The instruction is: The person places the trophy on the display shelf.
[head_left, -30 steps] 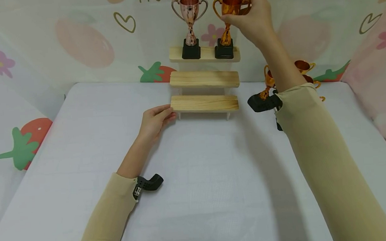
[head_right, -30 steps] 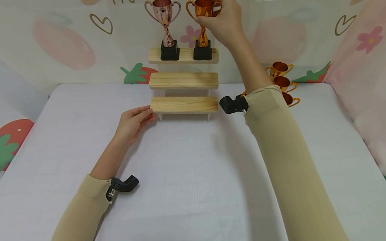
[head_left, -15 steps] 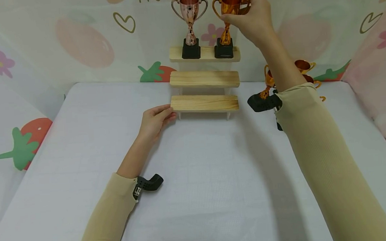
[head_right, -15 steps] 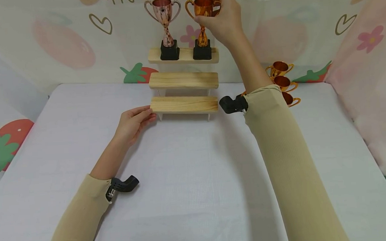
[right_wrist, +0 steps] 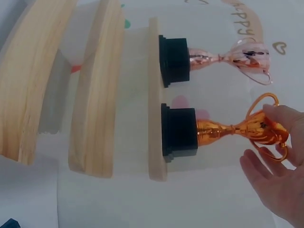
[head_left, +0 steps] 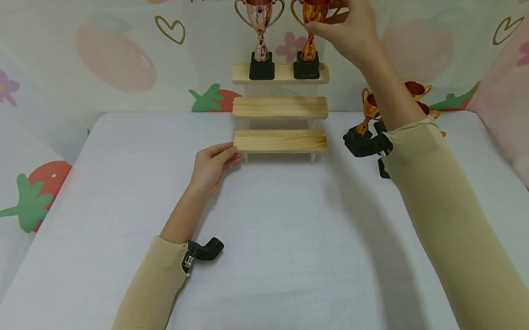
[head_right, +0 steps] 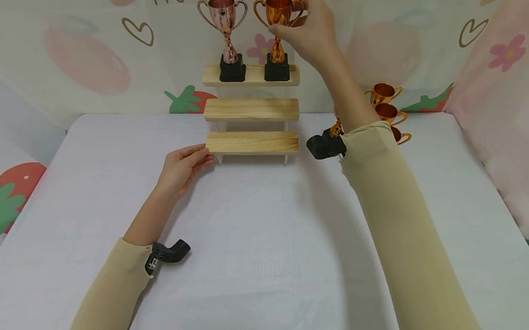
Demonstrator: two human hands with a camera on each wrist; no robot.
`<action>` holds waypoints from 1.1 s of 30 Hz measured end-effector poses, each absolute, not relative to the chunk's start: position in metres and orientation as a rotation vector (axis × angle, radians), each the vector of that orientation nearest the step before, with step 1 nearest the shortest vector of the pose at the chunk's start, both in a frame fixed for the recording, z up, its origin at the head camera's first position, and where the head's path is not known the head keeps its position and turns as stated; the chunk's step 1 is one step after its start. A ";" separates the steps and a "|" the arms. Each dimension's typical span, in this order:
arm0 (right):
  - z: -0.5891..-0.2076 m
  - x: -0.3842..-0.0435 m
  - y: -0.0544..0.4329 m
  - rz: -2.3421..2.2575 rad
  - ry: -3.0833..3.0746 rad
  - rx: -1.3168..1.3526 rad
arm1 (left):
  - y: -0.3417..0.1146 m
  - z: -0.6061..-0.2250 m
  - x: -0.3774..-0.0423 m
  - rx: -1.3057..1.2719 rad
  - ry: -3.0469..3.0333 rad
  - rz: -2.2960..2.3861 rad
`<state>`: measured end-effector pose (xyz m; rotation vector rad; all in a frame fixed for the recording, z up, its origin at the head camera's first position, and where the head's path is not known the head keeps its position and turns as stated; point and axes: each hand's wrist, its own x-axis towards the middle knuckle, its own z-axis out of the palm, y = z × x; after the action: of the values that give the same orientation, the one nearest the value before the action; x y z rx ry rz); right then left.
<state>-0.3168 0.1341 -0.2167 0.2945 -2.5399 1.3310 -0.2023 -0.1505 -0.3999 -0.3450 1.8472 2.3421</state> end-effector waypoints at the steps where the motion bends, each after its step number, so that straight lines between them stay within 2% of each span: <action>1: -0.217 -0.316 0.135 1.337 -2.537 0.289 | -0.151 -0.400 -0.202 -0.345 1.848 2.338; 14: -0.229 -0.290 0.145 1.410 -2.502 0.238 | -0.152 -0.399 -0.202 -0.337 1.856 2.336; 33: -0.254 -0.238 0.164 1.402 -2.473 0.344 | -0.151 -0.399 -0.201 -0.324 1.871 2.330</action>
<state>-0.2383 0.1635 -0.2538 0.3439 -2.4729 1.4018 -0.2010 -0.1507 -0.3994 -0.3243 1.8709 2.3299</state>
